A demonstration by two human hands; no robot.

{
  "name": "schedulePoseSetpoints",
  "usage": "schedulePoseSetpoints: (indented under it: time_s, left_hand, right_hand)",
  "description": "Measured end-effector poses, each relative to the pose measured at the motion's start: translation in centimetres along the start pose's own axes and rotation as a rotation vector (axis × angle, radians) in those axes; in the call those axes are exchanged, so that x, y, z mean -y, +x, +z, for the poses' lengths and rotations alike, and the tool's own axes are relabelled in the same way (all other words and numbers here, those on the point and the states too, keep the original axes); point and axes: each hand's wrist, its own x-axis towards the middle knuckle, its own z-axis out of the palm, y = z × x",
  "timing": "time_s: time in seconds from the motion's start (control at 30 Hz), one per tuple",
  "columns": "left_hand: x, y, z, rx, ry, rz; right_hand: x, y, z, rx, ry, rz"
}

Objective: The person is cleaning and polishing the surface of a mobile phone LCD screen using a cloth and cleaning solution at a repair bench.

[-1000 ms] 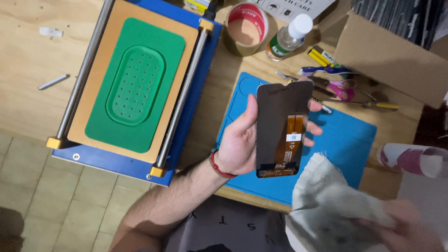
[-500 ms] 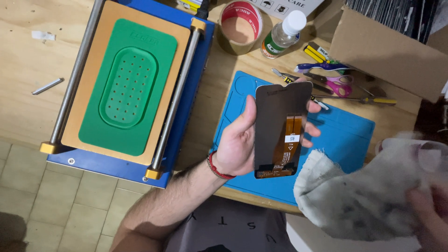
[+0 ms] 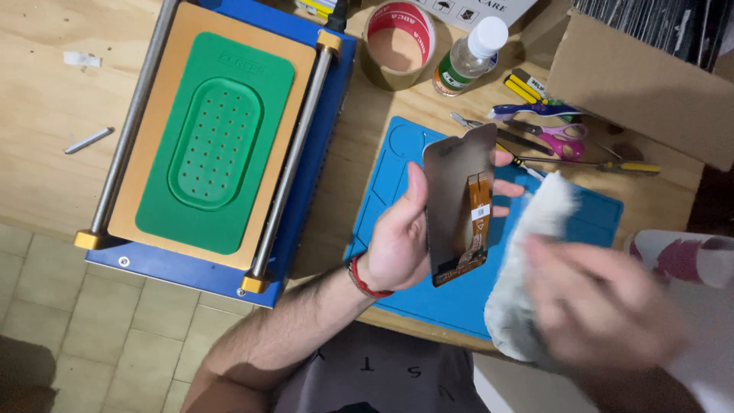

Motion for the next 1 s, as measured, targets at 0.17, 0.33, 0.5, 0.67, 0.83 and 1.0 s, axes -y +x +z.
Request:
schedulePoseSetpoints:
  time_s: [0.17, 0.33, 0.5, 0.67, 0.83, 1.0]
  left_hand:
    - [-0.7, 0.4, 0.5, -0.041, 0.197, 0.089]
    - [-1.7, 0.9, 0.3, -0.151, 0.081, 0.151]
    - [-1.8, 0.6, 1.0, -0.126, 0.057, 0.075]
    - [-2.3, 1.0, 1.0, -0.127, 0.034, 0.090]
    - [-1.5, 0.6, 1.5, -0.119, -0.008, -0.033]
    - [-2.6, 0.8, 1.5, -0.113, 0.069, 0.088]
  right_hand:
    - [3.6, 5.5, 4.4, 0.034, 0.132, -0.167]
    - [4.9, 3.0, 5.6, 0.113, 0.152, -0.076]
    - [5.3, 2.6, 5.5, 0.081, 0.026, 0.046]
    - [6.3, 2.3, 4.7, 0.127, 0.055, 0.086]
    - [6.1, 2.4, 5.7, 0.091, -0.031, 0.082]
    - [6.7, 2.3, 3.9, 0.180, 0.047, 0.070]
